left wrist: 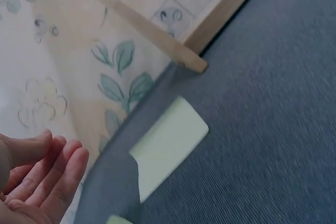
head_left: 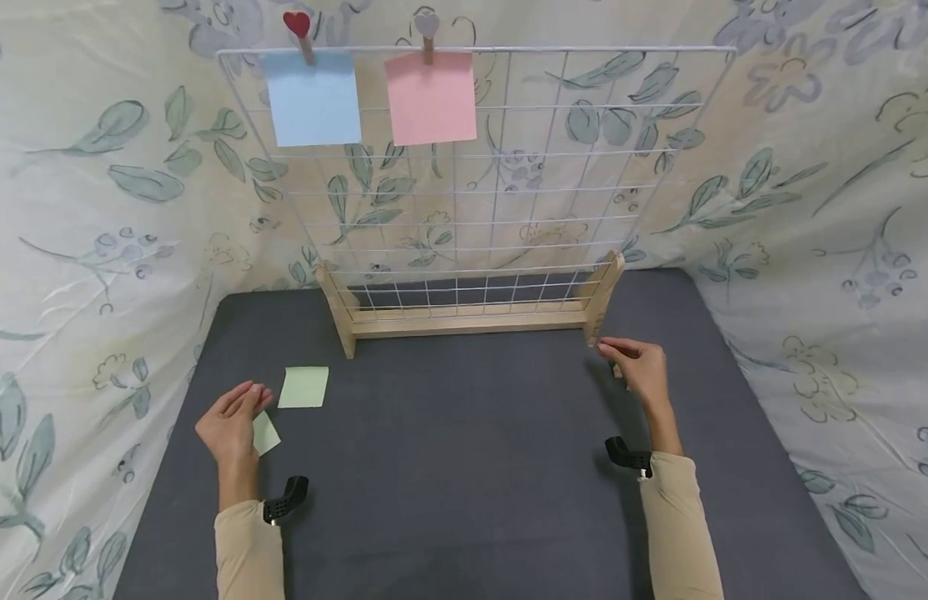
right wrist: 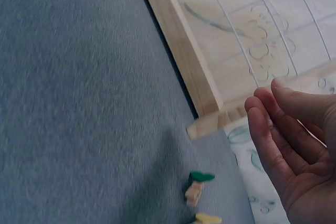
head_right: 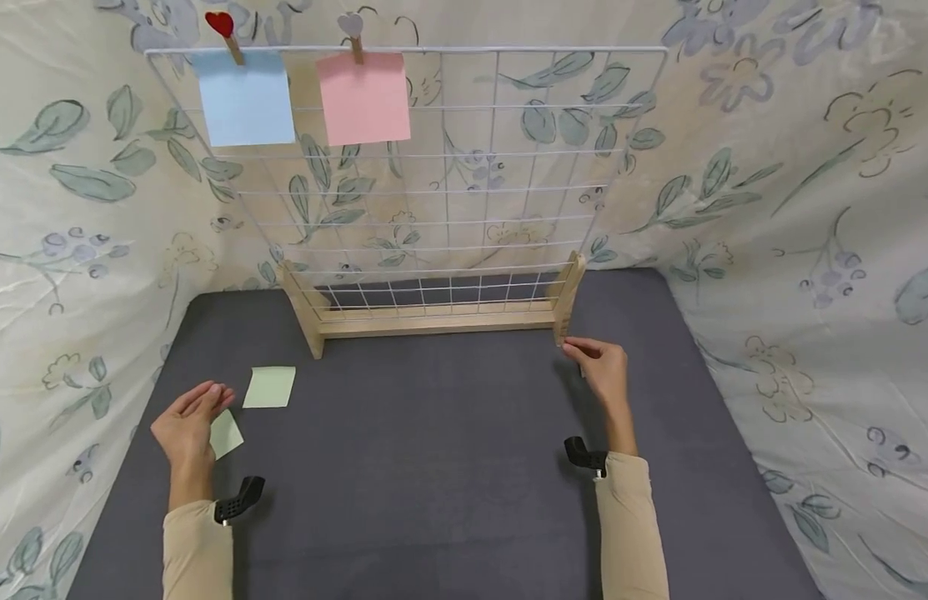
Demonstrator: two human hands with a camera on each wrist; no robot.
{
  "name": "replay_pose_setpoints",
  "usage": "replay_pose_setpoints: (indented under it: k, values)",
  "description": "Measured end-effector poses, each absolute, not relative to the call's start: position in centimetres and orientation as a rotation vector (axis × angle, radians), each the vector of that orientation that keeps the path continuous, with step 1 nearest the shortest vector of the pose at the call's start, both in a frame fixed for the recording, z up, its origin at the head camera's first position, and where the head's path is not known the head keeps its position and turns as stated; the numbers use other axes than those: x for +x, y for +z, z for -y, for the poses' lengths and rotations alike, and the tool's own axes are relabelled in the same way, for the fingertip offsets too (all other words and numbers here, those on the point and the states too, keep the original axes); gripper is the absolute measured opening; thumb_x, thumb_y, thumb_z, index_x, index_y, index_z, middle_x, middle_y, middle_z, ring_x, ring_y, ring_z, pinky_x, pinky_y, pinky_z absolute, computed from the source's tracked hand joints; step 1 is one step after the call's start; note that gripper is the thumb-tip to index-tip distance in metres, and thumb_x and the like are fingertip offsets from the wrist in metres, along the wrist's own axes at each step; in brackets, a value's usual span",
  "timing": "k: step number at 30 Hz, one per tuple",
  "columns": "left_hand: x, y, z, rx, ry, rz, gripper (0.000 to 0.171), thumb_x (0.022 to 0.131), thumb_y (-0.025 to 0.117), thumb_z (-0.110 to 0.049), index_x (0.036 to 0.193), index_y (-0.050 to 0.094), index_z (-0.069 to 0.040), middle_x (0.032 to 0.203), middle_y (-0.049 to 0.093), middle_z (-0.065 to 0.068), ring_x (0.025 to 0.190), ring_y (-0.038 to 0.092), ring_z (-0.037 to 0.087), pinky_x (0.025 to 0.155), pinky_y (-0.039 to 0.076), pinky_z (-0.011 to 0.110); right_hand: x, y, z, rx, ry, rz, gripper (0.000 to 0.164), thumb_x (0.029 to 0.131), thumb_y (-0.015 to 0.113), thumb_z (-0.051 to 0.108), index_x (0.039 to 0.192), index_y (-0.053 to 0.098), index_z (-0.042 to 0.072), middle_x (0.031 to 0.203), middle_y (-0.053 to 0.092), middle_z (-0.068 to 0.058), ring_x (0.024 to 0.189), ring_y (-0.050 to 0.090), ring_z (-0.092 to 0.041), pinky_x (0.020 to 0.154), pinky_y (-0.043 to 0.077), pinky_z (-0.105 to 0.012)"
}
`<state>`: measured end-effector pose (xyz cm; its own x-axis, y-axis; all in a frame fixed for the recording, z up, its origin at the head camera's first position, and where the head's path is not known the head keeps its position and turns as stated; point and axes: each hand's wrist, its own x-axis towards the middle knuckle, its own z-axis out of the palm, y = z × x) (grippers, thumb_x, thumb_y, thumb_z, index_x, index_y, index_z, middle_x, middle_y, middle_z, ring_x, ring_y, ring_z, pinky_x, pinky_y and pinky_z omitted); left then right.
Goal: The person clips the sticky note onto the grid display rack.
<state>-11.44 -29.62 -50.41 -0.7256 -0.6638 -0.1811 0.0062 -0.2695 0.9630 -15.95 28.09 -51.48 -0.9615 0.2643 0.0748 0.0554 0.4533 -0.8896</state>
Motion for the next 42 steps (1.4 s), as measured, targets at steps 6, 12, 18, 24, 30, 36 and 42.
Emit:
replay_pose_setpoints:
  k: [6,12,18,24,30,36,42]
  values:
    - [-10.8,-51.3,30.1,0.831,-2.008,1.527,0.014,0.083,0.072,0.008,0.097,0.071,0.006,0.073,0.072,0.0,0.062,0.071,0.01,0.066,0.061,0.022,-15.3,-52.5,-29.5,-0.346,1.497,2.486,0.028,0.088,0.076,0.019,0.107,0.074,-0.001,0.093,0.075,-0.009,0.084,0.072,-0.027,0.062,0.058,-0.024]
    - [-10.3,-52.2,30.4,0.88,-1.922,1.553,0.023,0.083,0.072,0.008,0.106,0.069,0.009,0.075,0.071,-0.007,0.068,0.07,0.005,0.066,0.058,0.014,-14.6,-53.0,-30.5,-0.389,1.465,2.523,0.03,0.09,0.074,0.022,0.109,0.074,-0.001,0.094,0.075,-0.009,0.079,0.072,-0.014,0.06,0.056,-0.022]
    - [-9.5,-53.2,31.2,0.971,-1.87,1.538,0.021,0.084,0.073,0.005,0.105,0.071,0.004,0.075,0.07,-0.01,0.07,0.068,0.003,0.068,0.057,0.012,-14.0,-53.5,-31.1,-0.454,1.421,2.516,0.029,0.089,0.075,0.023,0.108,0.075,0.001,0.099,0.073,-0.016,0.074,0.067,-0.001,0.064,0.053,-0.016]
    - [-8.6,-54.1,32.0,1.068,-1.844,1.51,0.015,0.084,0.073,0.005,0.089,0.074,-0.009,0.072,0.069,-0.011,0.065,0.066,0.0,0.063,0.054,0.009,-13.7,-54.2,-31.8,-0.552,1.418,2.449,0.028,0.09,0.073,0.018,0.109,0.073,-0.003,0.105,0.071,-0.022,0.07,0.064,0.008,0.065,0.05,-0.006]
    - [-8.4,-54.6,32.4,1.083,-1.857,1.525,0.015,0.085,0.071,0.005,0.085,0.072,-0.01,0.067,0.067,-0.013,0.061,0.065,0.0,0.057,0.054,0.009,-13.2,-55.2,-32.8,-0.662,1.38,2.437,0.028,0.09,0.073,0.016,0.111,0.072,-0.003,0.105,0.071,-0.021,0.065,0.059,0.014,0.063,0.049,-0.004]
    - [-8.5,-54.8,32.3,1.125,-1.615,1.884,0.025,0.088,0.069,0.001,0.112,0.066,0.007,0.064,0.057,-0.023,0.054,0.056,-0.007,0.051,0.048,0.007,-13.1,-55.6,-32.6,-0.702,1.152,2.534,0.033,0.089,0.075,0.024,0.11,0.073,-0.001,0.104,0.071,-0.021,0.083,0.069,-0.014,0.073,0.054,-0.023]
    - [-9.0,-55.0,31.6,1.167,-1.251,2.145,0.034,0.087,0.07,-0.005,0.118,0.067,0.007,0.087,0.062,0.004,0.064,0.048,-0.001,0.059,0.04,0.015,-13.4,-55.6,-31.7,-0.68,1.029,2.628,0.038,0.085,0.078,0.025,0.108,0.073,-0.004,0.098,0.072,-0.023,0.093,0.066,-0.039,0.079,0.052,-0.05]
